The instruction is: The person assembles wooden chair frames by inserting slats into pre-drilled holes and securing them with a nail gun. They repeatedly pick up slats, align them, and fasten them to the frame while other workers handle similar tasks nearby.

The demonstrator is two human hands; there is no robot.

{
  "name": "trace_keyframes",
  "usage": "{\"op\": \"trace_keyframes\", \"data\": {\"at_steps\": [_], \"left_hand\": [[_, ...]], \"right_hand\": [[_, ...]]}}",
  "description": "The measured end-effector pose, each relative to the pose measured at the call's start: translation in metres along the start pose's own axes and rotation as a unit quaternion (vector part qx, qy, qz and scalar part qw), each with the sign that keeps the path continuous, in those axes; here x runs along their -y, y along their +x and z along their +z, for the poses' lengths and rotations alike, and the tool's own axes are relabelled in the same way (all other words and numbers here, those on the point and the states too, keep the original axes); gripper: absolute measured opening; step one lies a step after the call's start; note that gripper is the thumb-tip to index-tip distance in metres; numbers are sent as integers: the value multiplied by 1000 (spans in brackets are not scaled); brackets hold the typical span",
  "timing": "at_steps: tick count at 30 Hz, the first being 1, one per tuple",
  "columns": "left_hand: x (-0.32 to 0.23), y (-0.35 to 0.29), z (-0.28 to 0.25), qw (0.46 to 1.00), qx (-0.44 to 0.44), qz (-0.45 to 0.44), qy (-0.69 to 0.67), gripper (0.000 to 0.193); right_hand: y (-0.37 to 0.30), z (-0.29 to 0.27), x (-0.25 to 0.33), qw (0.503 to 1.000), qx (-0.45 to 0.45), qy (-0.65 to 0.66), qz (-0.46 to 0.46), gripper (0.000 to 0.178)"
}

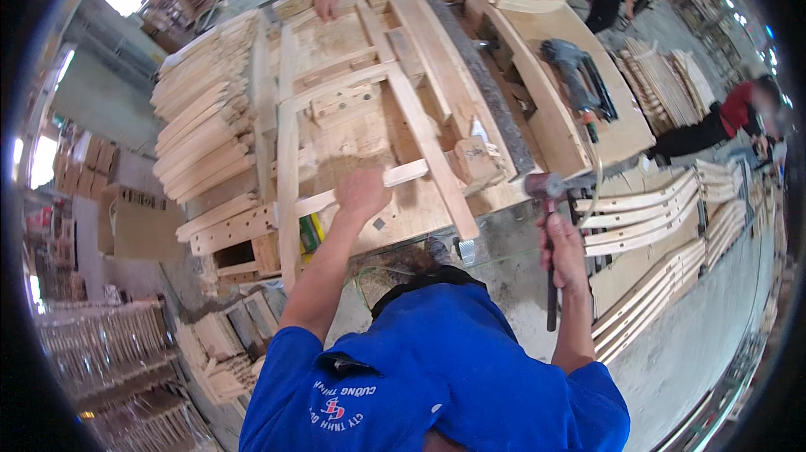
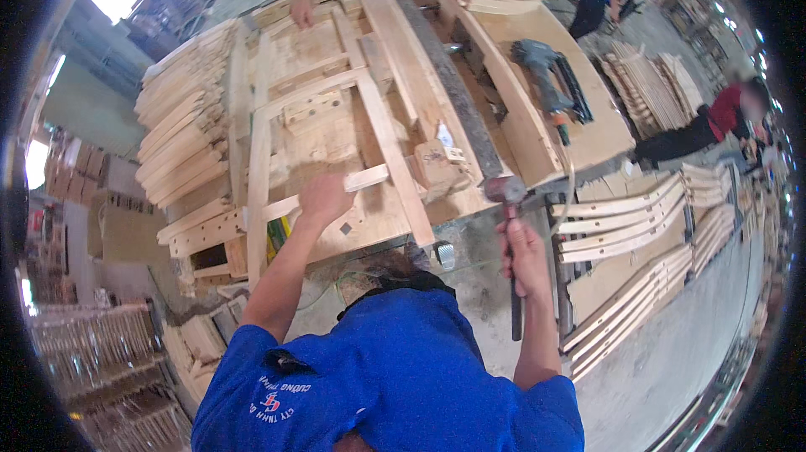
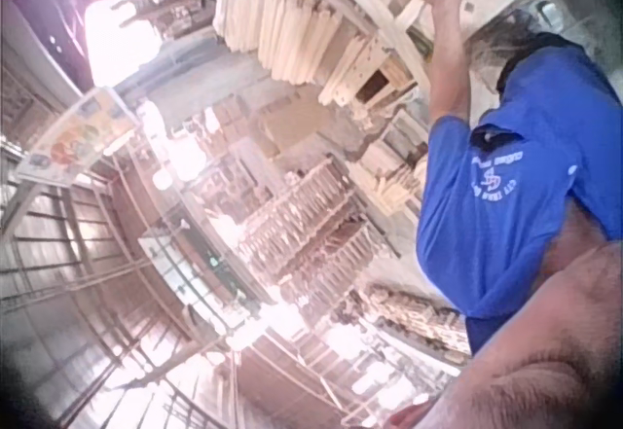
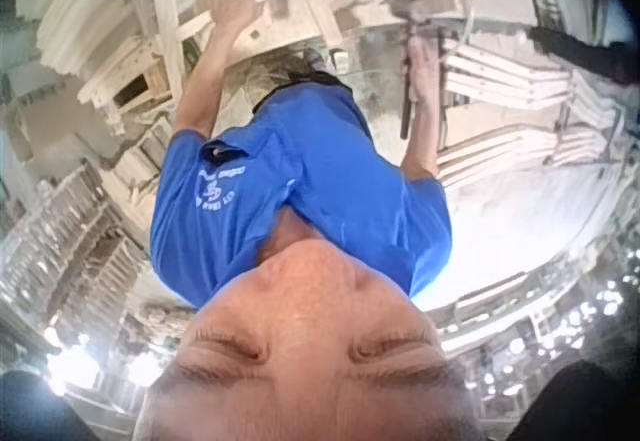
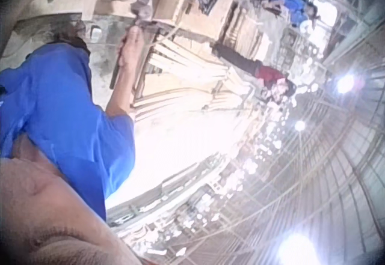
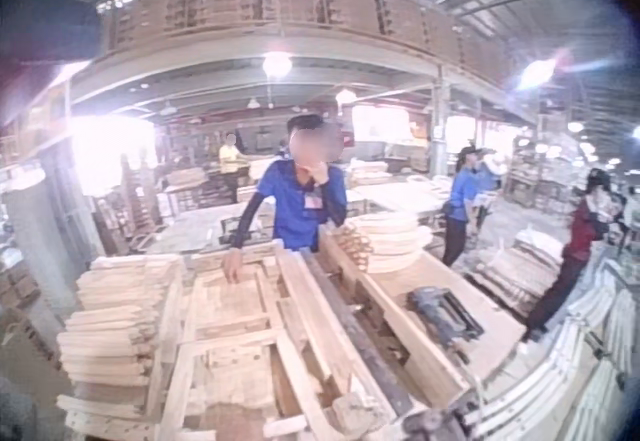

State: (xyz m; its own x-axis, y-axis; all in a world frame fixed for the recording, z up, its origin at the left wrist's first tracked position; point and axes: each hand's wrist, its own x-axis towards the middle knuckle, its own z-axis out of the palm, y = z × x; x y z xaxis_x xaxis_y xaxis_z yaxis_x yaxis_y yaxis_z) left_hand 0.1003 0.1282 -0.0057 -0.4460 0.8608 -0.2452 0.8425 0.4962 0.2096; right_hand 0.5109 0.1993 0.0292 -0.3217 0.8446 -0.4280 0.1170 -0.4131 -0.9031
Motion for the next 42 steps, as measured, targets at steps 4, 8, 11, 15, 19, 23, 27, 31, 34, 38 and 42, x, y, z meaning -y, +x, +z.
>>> {"op": "trace_keyframes", "data": {"at_steps": [4, 8, 11, 15, 19, 23, 27, 31, 34, 38, 42], "left_hand": [[3, -6, 2, 1000, -19, 12, -2, 27], [3, -7, 1, 999, -38, 32, 1, 28], [2, -6, 0, 998, -39, 45, 30, 29], [2, -4, -1, 997, -43, 48, 32, 28], [10, -8, 4, 999, -38, 26, 16, 26], [8, -7, 1, 999, -29, 31, 27, 25], [-1, 1, 0, 998, -39, 49, 8, 23], [5, -4, 2, 999, -35, 23, 0, 22], [15, -3, 4, 999, -27, 38, 10, 23], [7, -2, -2, 999, -7, 32, -16, 23], [11, -5, 0, 999, -5, 28, -23, 22]], "right_hand": [[-24, 22, -16, 988, 90, 107, 63, 43], [-28, 41, -17, 963, 137, 205, 104, 45], [-30, 50, -24, 936, 170, 268, 155, 45], [-30, 45, -23, 942, 148, 237, 185, 44], [-43, -12, 10, 973, 22, 195, 122, 38], [-45, -139, 50, 865, 65, 480, -130, 33], [-40, -177, 44, 821, -133, 500, -243, 39], [-1, -24, -17, 920, -236, 312, 25, 28], [-24, -13, 16, 930, -65, 319, 171, 27], [-50, -49, 46, 950, -104, 283, 84, 32], [-50, -35, 45, 952, -169, 254, 1, 33]]}}
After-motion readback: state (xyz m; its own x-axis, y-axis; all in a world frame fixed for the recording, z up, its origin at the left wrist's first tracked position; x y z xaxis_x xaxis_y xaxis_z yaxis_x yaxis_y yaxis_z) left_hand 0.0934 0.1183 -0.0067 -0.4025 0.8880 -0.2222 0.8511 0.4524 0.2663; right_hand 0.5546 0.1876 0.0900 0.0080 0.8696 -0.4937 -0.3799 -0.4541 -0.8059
